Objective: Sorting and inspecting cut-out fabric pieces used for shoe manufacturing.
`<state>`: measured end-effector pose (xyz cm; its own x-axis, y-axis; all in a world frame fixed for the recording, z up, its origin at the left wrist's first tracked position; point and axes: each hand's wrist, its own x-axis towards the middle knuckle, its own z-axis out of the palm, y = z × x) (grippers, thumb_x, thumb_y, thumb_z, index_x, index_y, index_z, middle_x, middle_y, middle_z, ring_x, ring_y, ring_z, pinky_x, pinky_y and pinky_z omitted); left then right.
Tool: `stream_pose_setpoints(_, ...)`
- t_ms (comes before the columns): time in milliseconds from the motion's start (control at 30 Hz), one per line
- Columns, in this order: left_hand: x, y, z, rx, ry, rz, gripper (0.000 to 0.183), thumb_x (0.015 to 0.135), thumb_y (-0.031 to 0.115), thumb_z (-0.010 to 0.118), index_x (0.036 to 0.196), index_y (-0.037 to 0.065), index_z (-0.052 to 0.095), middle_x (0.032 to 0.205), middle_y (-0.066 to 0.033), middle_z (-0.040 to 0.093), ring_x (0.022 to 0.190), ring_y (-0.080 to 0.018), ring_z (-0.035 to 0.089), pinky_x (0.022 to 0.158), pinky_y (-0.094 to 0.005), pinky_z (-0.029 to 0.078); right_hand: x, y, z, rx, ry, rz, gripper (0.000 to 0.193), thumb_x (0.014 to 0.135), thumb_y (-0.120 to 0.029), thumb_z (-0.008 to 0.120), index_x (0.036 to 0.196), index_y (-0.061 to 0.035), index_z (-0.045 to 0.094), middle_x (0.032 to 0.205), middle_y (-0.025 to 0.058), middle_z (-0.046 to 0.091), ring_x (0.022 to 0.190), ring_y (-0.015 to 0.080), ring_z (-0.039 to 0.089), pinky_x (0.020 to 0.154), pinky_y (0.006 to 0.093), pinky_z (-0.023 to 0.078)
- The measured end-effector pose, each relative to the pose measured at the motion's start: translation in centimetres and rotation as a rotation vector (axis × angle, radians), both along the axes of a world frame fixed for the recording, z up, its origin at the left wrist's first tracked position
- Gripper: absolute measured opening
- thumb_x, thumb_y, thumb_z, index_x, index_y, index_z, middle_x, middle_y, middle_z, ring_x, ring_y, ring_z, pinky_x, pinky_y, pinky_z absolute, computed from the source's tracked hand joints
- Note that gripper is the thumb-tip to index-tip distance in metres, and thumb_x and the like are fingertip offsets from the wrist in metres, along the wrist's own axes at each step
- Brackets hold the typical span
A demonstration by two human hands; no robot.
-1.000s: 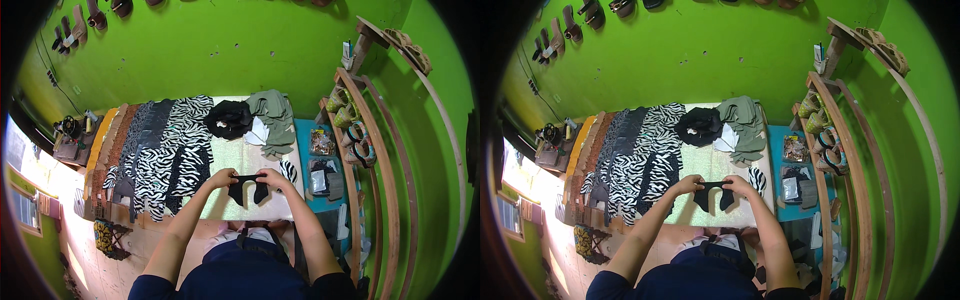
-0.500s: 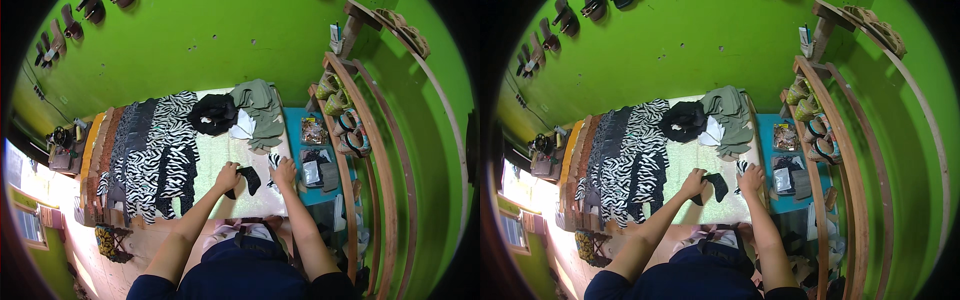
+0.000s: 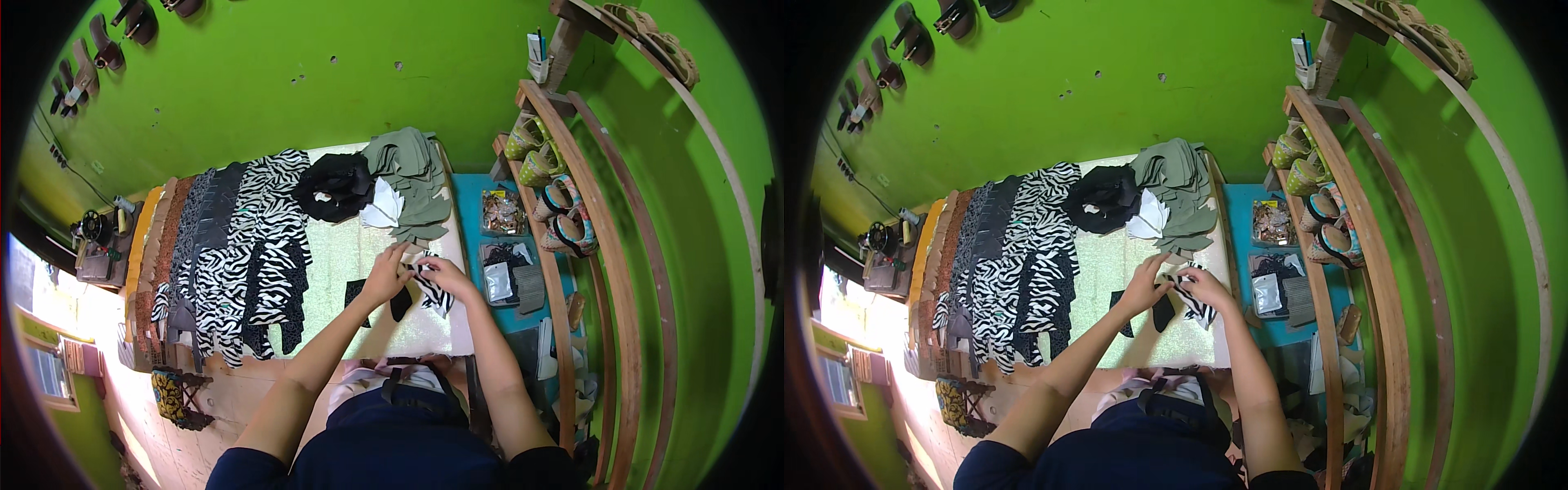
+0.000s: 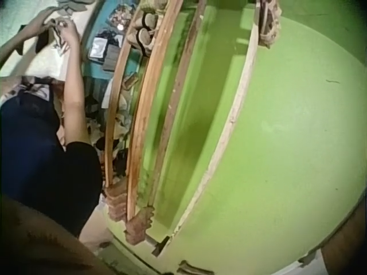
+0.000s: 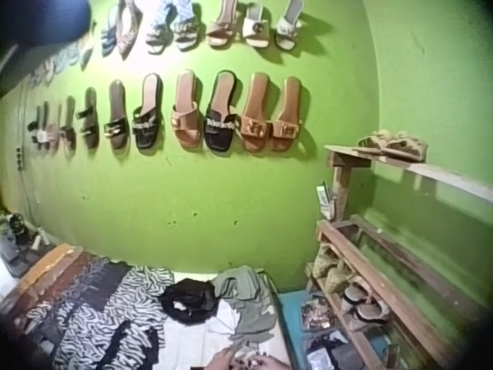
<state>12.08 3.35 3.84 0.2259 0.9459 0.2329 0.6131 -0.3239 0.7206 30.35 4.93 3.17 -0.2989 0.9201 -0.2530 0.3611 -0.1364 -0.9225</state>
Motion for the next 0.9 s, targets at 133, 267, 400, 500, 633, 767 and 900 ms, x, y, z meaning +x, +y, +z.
stream_pose_setpoints(133, -2.0, 0.3, 0.6, -0.386, -0.034, -0.074, 0.026, 0.079, 0.017, 0.062, 0.096, -0.002, 0.059, 0.077, -0.0137, 0.062, 0.07, -0.02, 0.06, 0.066, -0.0302, 0.047, -1.3, 0.5, 0.1, -0.04, 0.125, 0.178, 0.026, 0.08, -0.01, 0.059, 0.104, -0.001, 0.057, 0.099, 0.0106, 0.06, 0.091, 0.0151, 0.056, 0.079, 0.0263, 0.043)
stream_pose_setpoints(267, -5.2, -1.0, -0.6, -0.5, -0.349, 0.142, 0.019, 0.083, 0.015, 0.059, 0.093, -0.002, 0.06, 0.073, -0.0075, 0.062, 0.065, -0.0103, 0.057, 0.06, -0.0241, 0.046, -3.4, 1.0, 0.2, -0.065, -0.011, 0.191, 0.019, 0.078, -0.016, 0.065, 0.087, -0.0012, 0.056, 0.076, 0.0006, 0.054, 0.068, 0.0073, 0.049, 0.06, 0.0229, 0.04)
stream_pose_setpoints(400, -7.0, -2.4, -1.3, -0.531, -0.29, 0.242, 0.022, 0.083, 0.023, 0.059, 0.085, 0.002, 0.064, 0.068, -0.0063, 0.063, 0.061, -0.0127, 0.058, 0.058, -0.026, 0.046, -4.7, 1.4, -1.9, 0.063, -0.153, 0.208, 0.026, 0.075, -0.023, 0.068, 0.079, -0.0013, 0.055, 0.064, 0.0005, 0.049, 0.058, 0.009, 0.042, 0.053, 0.0254, 0.035)
stream_pose_setpoints(500, -7.7, -3.6, -1.6, -0.508, -0.049, 0.272, 0.031, 0.082, 0.034, 0.055, 0.079, 0.005, 0.066, 0.066, -0.0057, 0.065, 0.061, -0.0194, 0.061, 0.059, -0.0325, 0.047, -5.9, 0.9, -2.7, 0.122, -0.277, 0.202, 0.032, 0.071, -0.025, 0.07, 0.085, 0.0007, 0.057, 0.074, 0.0115, 0.058, 0.067, 0.0196, 0.054, 0.061, 0.0315, 0.042)
stream_pose_setpoints(633, -8.1, -4.5, -2.5, -0.634, 0.162, 0.272, 0.033, 0.083, 0.038, 0.05, 0.079, 0.009, 0.065, 0.069, -0.0067, 0.065, 0.065, -0.0244, 0.062, 0.061, -0.0363, 0.048, -6.9, 0.2, -2.8, 0.153, -0.395, 0.238, 0.033, 0.072, -0.026, 0.069, 0.089, 0.0, 0.057, 0.079, 0.015, 0.06, 0.072, 0.0264, 0.058, 0.065, 0.0342, 0.044)
stream_pose_setpoints(767, -7.7, -4.8, -3.4, -0.548, 0.324, 0.346, 0.03, 0.083, 0.037, 0.051, 0.084, 0.01, 0.065, 0.076, -0.011, 0.065, 0.071, -0.0282, 0.062, 0.064, -0.0394, 0.049, -8.1, -0.3, -2.2, 0.049, -0.587, 0.269, 0.035, 0.076, -0.03, 0.063, 0.099, -0.0043, 0.056, 0.092, 0.0172, 0.062, 0.087, 0.0318, 0.06, 0.072, 0.0379, 0.046)
stream_pose_setpoints(900, -7.4, -4.7, -3.5, -0.517, 0.396, 0.391, 0.029, 0.081, 0.036, 0.053, 0.085, 0.011, 0.066, 0.08, -0.012, 0.064, 0.074, -0.029, 0.062, 0.066, -0.0403, 0.05, -8.7, -0.7, -1.4, 0.068, -0.702, 0.293, 0.031, 0.08, -0.029, 0.058, 0.098, -0.0044, 0.054, 0.094, 0.0174, 0.062, 0.091, 0.0316, 0.06, 0.075, 0.0417, 0.047)
